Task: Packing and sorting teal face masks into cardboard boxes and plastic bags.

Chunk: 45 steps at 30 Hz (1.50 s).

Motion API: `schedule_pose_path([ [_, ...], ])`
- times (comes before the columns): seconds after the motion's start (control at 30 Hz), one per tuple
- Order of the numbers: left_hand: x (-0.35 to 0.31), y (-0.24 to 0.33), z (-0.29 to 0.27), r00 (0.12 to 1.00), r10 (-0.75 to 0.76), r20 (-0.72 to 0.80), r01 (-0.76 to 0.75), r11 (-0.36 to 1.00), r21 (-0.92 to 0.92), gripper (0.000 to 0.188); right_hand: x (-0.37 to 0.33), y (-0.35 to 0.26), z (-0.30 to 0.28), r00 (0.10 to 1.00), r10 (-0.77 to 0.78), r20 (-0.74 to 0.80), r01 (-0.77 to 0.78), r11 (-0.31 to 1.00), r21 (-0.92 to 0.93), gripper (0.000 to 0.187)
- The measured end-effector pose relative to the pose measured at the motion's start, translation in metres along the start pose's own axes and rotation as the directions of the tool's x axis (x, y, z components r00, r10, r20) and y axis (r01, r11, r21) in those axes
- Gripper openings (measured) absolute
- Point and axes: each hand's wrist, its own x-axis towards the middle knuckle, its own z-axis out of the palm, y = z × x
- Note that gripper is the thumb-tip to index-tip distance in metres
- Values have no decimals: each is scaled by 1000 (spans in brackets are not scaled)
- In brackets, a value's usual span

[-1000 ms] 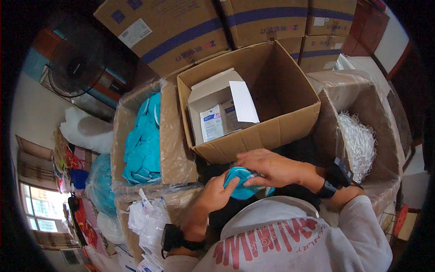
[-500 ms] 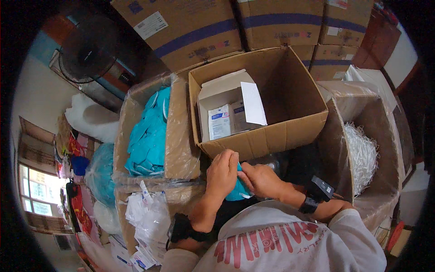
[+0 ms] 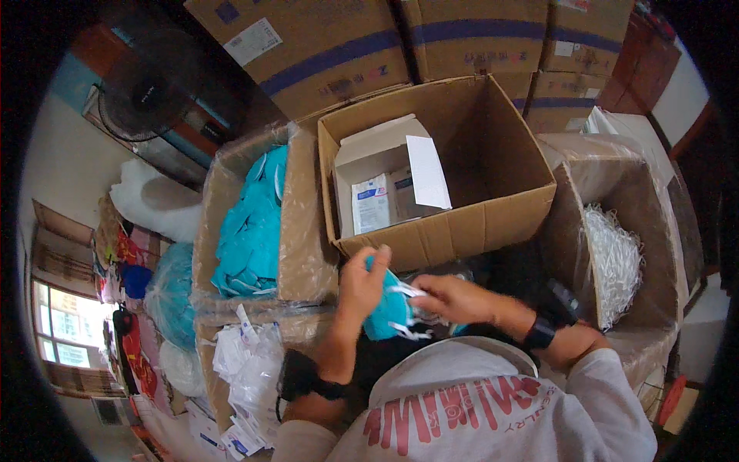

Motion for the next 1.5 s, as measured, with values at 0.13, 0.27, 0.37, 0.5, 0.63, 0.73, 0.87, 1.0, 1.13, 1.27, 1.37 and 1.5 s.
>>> schedule_pose_path([
  [0.13,20,-18,-38,989,-45,-144,25,990,-140,42,-8,-6,-48,935,261,240,-295,948,118,30],
  [0.27,31,-39,-73,986,-82,-146,58,985,-160,41,-17,-2,-73,899,310,309,-389,891,235,32],
  [0.37,26,-36,-80,1000,14,-6,-15,992,-125,35,-13,-8,-78,876,345,338,-428,878,214,34],
  [0.5,-2,-22,-76,877,113,468,-148,988,38,25,-11,-2,-76,909,367,196,-392,914,105,35],
  [0.63,-54,-2,-46,280,-201,939,8,978,207,20,-3,11,-42,957,258,129,-272,957,99,35],
  [0.73,-58,14,-42,660,255,707,130,888,-441,19,-13,47,7,965,262,6,-261,959,109,35],
  [0.87,-43,-3,-27,890,201,409,-128,972,-198,24,-9,8,40,975,214,60,-207,973,-99,35],
  [1.0,-56,-17,-30,716,-25,698,89,994,-56,33,-16,-7,33,957,121,263,-123,992,-10,34],
  [1.13,-65,-14,-21,435,12,900,4,1000,-16,35,-21,-32,17,809,237,539,-112,960,-255,37],
  [1.27,-73,-10,-7,256,95,962,89,989,-121,30,-22,-45,-7,655,228,721,-42,963,-266,35],
  [1.37,-86,7,-10,194,141,971,198,964,-180,40,-32,-48,-23,555,241,796,-89,969,-231,35],
  [1.5,-106,-17,8,263,367,892,0,925,-380,31,-55,-64,-42,510,246,824,-209,965,-158,34],
])
